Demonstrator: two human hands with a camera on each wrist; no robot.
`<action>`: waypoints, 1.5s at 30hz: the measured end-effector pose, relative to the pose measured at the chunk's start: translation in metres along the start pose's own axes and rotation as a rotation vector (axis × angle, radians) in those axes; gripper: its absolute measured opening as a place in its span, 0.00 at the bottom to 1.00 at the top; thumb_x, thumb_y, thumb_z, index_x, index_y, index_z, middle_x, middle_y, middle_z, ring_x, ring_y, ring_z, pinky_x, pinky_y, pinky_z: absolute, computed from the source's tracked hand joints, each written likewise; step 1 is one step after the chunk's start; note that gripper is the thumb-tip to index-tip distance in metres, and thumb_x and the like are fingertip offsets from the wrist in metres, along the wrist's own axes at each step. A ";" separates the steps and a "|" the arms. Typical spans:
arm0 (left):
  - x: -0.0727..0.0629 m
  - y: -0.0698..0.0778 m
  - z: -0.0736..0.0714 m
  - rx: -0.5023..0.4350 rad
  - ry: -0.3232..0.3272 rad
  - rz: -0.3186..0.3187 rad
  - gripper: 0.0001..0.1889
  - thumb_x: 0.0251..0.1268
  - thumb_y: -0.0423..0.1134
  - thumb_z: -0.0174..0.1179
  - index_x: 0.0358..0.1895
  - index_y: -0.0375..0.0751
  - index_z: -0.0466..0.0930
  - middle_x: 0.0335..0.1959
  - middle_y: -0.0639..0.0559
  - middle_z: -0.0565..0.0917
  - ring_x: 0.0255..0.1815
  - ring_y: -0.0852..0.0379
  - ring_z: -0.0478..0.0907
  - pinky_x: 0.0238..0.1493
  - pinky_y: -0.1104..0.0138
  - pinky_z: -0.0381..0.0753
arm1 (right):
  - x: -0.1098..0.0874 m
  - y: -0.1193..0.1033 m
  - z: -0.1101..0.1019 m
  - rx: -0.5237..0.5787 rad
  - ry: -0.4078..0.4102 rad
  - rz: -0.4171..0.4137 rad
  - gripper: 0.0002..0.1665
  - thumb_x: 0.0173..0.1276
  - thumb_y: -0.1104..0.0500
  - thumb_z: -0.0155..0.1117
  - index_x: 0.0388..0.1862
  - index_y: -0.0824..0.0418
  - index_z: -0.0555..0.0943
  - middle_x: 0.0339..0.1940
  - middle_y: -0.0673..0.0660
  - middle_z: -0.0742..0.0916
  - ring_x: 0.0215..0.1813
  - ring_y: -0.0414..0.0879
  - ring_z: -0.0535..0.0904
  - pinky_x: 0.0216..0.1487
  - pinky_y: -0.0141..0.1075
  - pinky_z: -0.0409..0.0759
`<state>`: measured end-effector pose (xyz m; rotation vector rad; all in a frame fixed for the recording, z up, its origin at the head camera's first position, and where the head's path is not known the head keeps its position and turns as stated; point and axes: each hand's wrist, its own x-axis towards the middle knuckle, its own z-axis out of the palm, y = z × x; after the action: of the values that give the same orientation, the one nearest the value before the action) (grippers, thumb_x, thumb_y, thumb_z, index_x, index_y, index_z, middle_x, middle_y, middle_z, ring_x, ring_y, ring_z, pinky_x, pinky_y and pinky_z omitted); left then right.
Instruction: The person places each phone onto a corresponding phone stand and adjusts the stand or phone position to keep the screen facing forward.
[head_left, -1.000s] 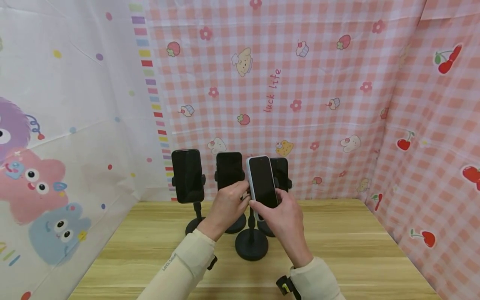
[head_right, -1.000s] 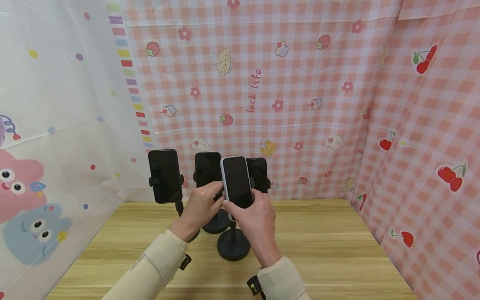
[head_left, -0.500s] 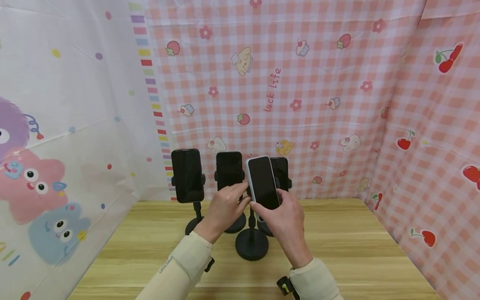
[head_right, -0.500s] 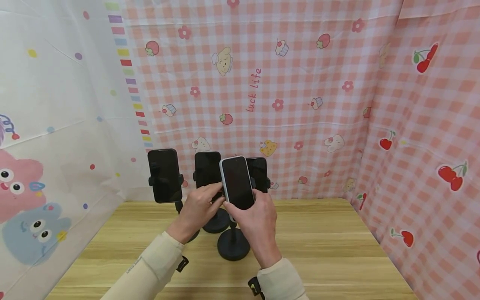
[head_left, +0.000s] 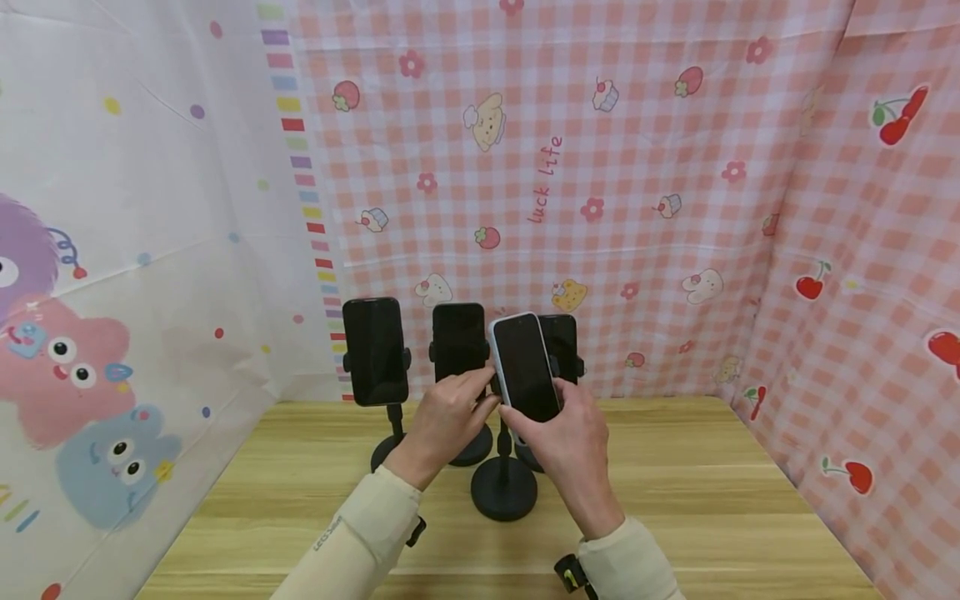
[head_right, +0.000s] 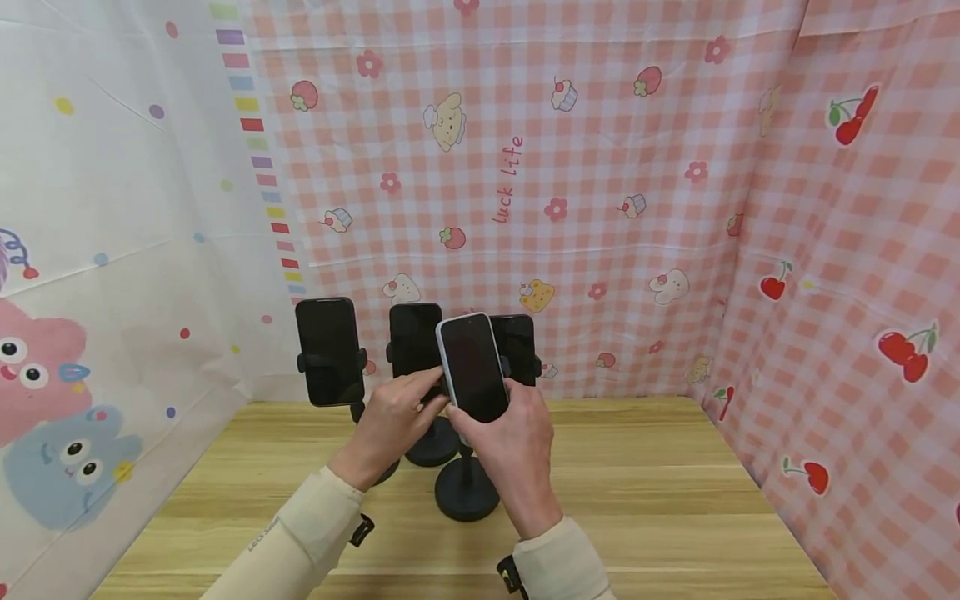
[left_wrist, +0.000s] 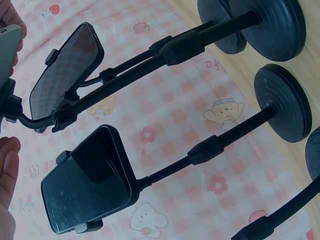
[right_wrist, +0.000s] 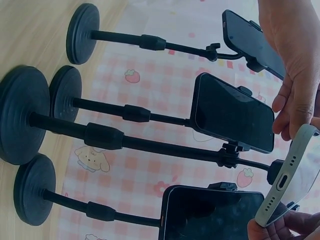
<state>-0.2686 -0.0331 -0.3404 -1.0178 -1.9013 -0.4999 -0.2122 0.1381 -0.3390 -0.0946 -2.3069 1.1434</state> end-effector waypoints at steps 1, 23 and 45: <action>0.000 0.000 0.000 0.002 0.001 0.002 0.19 0.54 0.32 0.74 0.49 0.31 0.83 0.43 0.42 0.87 0.35 0.51 0.85 0.40 0.63 0.84 | 0.000 0.000 0.000 -0.002 0.006 -0.005 0.49 0.48 0.39 0.80 0.60 0.71 0.77 0.50 0.65 0.82 0.47 0.58 0.78 0.47 0.51 0.78; -0.004 0.004 -0.005 0.029 0.033 0.015 0.24 0.52 0.34 0.76 0.52 0.29 0.82 0.42 0.41 0.88 0.34 0.51 0.86 0.37 0.63 0.85 | -0.006 0.000 0.006 -0.072 0.063 -0.104 0.52 0.48 0.38 0.81 0.60 0.74 0.76 0.51 0.68 0.80 0.49 0.61 0.76 0.50 0.53 0.77; 0.009 0.012 -0.008 -0.314 -0.265 -0.542 0.23 0.69 0.60 0.59 0.42 0.41 0.85 0.31 0.55 0.86 0.32 0.62 0.83 0.37 0.66 0.82 | 0.023 0.005 -0.008 0.095 -0.157 -0.053 0.43 0.71 0.46 0.64 0.75 0.68 0.62 0.65 0.68 0.76 0.62 0.61 0.75 0.59 0.56 0.74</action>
<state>-0.2570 -0.0270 -0.3291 -0.7767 -2.3986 -1.0439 -0.2285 0.1543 -0.3285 0.0944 -2.3704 1.2718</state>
